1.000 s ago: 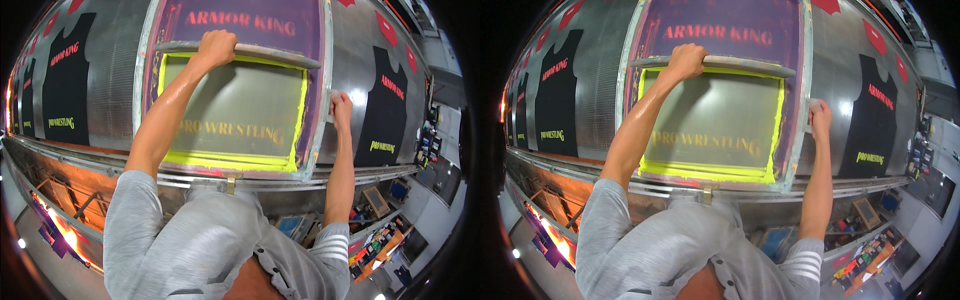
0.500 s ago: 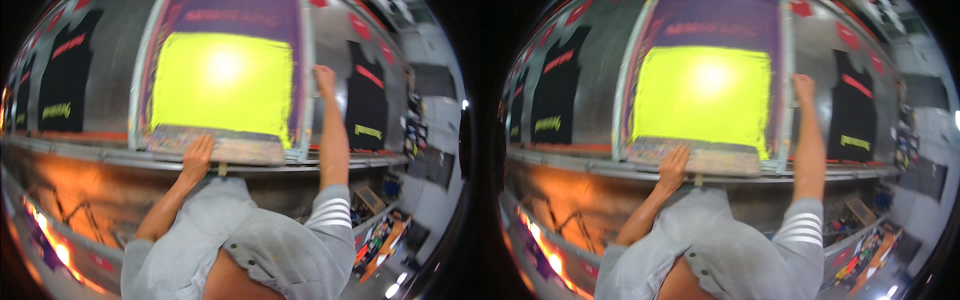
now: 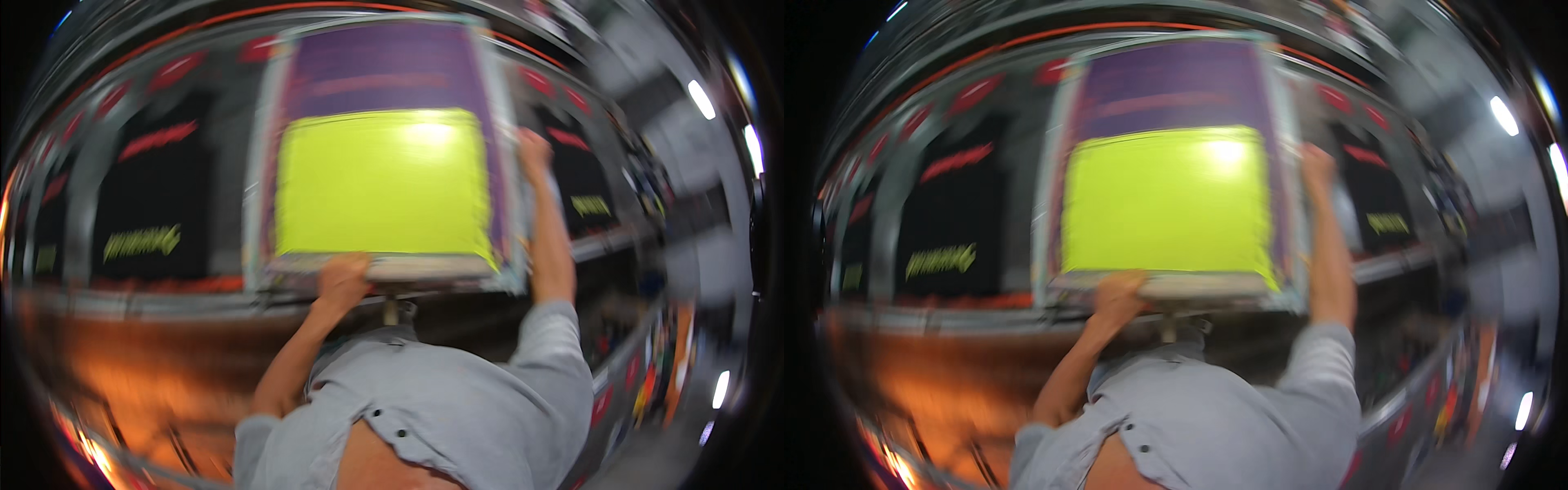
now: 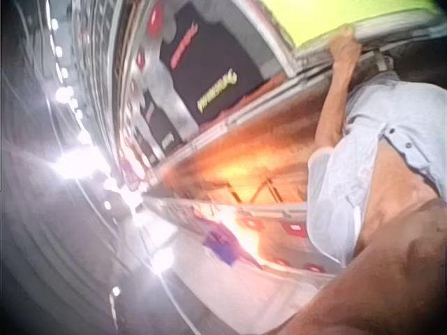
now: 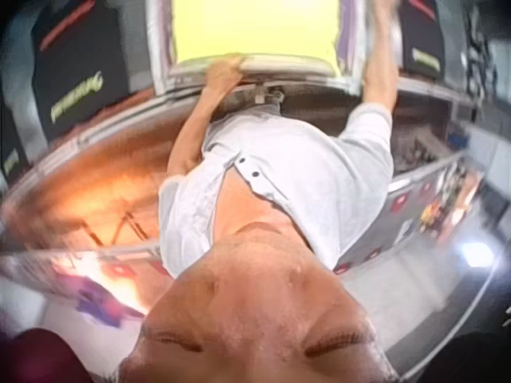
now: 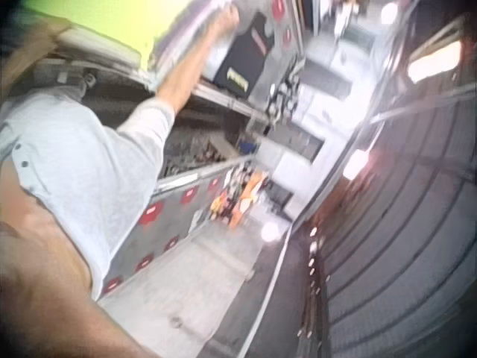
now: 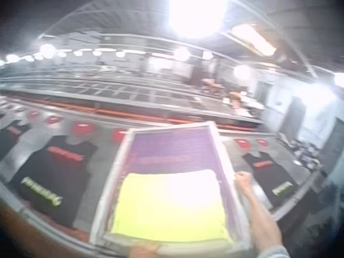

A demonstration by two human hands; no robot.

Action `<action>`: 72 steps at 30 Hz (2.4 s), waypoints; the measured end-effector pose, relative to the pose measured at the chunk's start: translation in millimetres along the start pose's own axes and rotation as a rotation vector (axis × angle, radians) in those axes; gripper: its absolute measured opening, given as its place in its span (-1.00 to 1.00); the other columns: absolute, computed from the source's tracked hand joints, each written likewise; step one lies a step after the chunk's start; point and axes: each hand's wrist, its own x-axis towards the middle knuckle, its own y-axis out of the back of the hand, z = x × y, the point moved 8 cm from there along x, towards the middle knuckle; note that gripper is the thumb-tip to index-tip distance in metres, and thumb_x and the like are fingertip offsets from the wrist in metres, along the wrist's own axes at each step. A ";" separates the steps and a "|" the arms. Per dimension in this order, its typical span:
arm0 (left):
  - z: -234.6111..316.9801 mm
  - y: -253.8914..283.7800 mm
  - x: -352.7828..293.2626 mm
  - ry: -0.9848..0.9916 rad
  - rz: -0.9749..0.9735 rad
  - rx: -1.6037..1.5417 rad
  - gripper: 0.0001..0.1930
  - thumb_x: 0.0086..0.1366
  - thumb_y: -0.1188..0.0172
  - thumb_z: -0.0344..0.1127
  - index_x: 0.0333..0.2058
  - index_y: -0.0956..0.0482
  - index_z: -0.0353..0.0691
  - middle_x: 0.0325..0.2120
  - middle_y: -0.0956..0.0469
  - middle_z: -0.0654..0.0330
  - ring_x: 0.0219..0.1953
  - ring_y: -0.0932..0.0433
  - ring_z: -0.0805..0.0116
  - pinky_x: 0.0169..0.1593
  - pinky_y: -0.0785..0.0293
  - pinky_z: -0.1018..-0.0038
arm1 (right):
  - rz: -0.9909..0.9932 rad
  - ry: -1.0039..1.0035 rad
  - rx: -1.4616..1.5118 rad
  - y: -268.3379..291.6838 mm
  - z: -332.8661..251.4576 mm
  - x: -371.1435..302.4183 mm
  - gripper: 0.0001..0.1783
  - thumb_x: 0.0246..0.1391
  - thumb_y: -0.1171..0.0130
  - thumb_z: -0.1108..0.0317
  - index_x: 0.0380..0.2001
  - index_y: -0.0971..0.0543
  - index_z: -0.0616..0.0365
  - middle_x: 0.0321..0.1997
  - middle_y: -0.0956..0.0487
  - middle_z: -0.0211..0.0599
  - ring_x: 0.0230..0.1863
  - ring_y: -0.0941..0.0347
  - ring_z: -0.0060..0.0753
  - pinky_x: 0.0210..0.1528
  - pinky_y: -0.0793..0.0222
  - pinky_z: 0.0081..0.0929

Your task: The person performs screen printing on a series of black t-shirts. They repeatedly pull a squeegee across a screen to apply neon yellow ink, then lift the screen to reveal the printed text 'PRO WRESTLING' before moving to the next shirt.

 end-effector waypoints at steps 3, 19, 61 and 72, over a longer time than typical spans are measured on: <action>-20.1 5.9 5.1 -0.054 -0.039 -0.005 -0.91 0.01 -0.15 -0.41 -0.49 -0.63 -0.21 -0.41 -0.64 0.03 -0.24 -0.63 0.02 -0.03 -0.50 0.08 | 0.170 -0.105 0.076 -5.5 -2.5 -24.3 -0.61 0.10 -0.31 0.08 -0.17 -0.74 0.16 -0.30 -0.69 -0.41 -0.28 -0.53 -0.58 -0.16 -0.41 -0.48; -359.9 189.7 -71.2 0.278 -0.146 0.448 -0.88 -0.01 -0.20 -0.43 -0.47 -0.70 -0.13 -0.44 -0.63 0.07 -0.07 -0.57 0.08 0.30 0.02 -0.40 | -0.082 -0.130 0.467 -402.5 -209.5 -95.0 -0.59 0.11 -0.31 0.14 -0.18 -0.69 0.32 -0.30 -0.71 -0.23 -0.26 -0.58 -0.46 -0.12 -0.44 -0.45; -508.5 318.1 34.9 0.199 -0.264 0.284 -0.86 -0.01 -0.19 -0.35 -0.46 -0.69 -0.02 -0.53 -0.64 -0.02 -0.40 -0.66 -0.02 -0.30 -0.55 0.07 | -0.623 0.740 -0.353 -484.3 -537.5 -267.2 -0.84 -0.02 -0.39 0.27 -0.35 -0.72 0.06 -0.42 -0.64 -0.27 -0.40 -0.59 -0.25 -0.30 -0.52 -0.33; -675.9 372.8 121.0 0.314 -0.352 0.446 -0.69 -0.01 -0.19 -0.34 -0.25 -0.77 -0.01 -0.44 -0.68 -0.02 -0.34 -0.67 -0.04 -0.20 -0.57 0.11 | -0.664 0.542 -0.486 -571.5 -534.8 -143.4 -0.82 -0.02 -0.30 0.35 -0.28 -0.73 -0.02 -0.36 -0.67 -0.33 -0.22 -0.59 -0.11 -0.18 -0.52 -0.17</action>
